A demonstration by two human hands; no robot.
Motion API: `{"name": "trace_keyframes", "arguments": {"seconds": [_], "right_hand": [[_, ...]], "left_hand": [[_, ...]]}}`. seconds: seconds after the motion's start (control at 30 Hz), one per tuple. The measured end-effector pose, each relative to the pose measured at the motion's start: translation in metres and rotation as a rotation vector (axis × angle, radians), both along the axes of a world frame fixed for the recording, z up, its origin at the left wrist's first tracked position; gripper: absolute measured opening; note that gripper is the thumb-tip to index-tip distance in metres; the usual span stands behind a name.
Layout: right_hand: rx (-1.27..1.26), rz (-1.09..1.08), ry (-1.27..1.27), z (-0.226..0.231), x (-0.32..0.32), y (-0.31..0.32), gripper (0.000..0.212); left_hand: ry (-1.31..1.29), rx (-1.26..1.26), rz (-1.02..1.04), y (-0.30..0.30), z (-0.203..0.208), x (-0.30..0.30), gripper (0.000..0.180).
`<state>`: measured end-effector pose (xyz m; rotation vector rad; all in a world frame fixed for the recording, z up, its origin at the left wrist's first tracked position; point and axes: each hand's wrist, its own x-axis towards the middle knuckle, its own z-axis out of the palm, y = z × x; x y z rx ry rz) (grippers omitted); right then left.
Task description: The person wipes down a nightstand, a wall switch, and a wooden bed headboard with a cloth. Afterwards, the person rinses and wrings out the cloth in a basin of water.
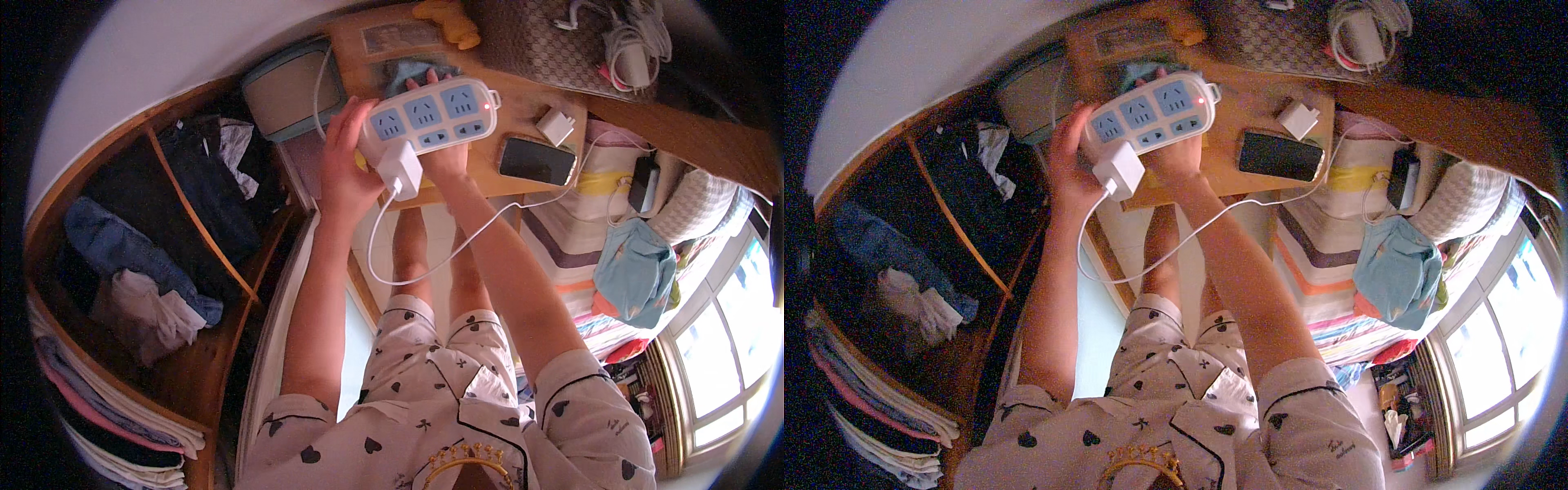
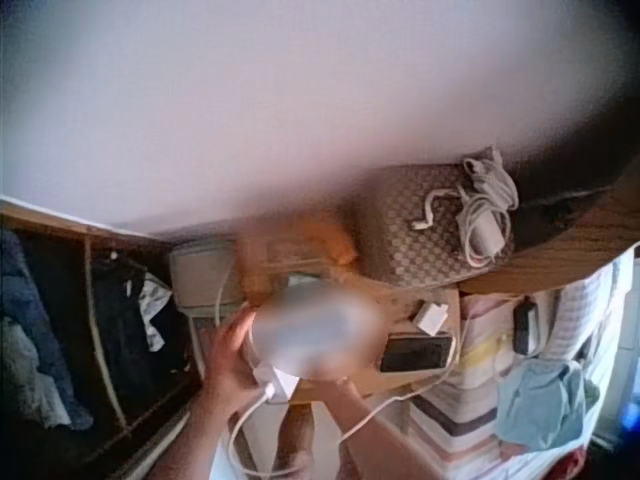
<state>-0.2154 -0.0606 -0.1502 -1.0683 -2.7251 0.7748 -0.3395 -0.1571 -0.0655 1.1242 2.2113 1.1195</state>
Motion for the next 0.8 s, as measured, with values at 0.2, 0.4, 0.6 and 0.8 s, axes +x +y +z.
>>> {"name": "trace_keyframes", "arguments": {"seconds": [0.2,0.4,0.6,0.8], "right_hand": [[0.246,0.097,0.350,0.009,-0.063,0.023,0.062],[0.410,0.087,0.189,-0.032,-0.100,0.052,0.060],[0.679,0.171,0.105,-0.052,-0.098,0.057,0.059],[-0.046,0.220,0.002,0.005,-0.046,0.009,0.065]], "left_hand": [[0.005,0.028,-0.018,0.001,0.010,-0.020,0.082],[0.001,0.022,0.019,0.012,0.015,-0.031,0.081],[0.021,0.076,-0.003,0.022,-0.007,-0.040,0.082],[0.128,0.046,-0.079,0.028,-0.026,-0.059,0.082]]}}
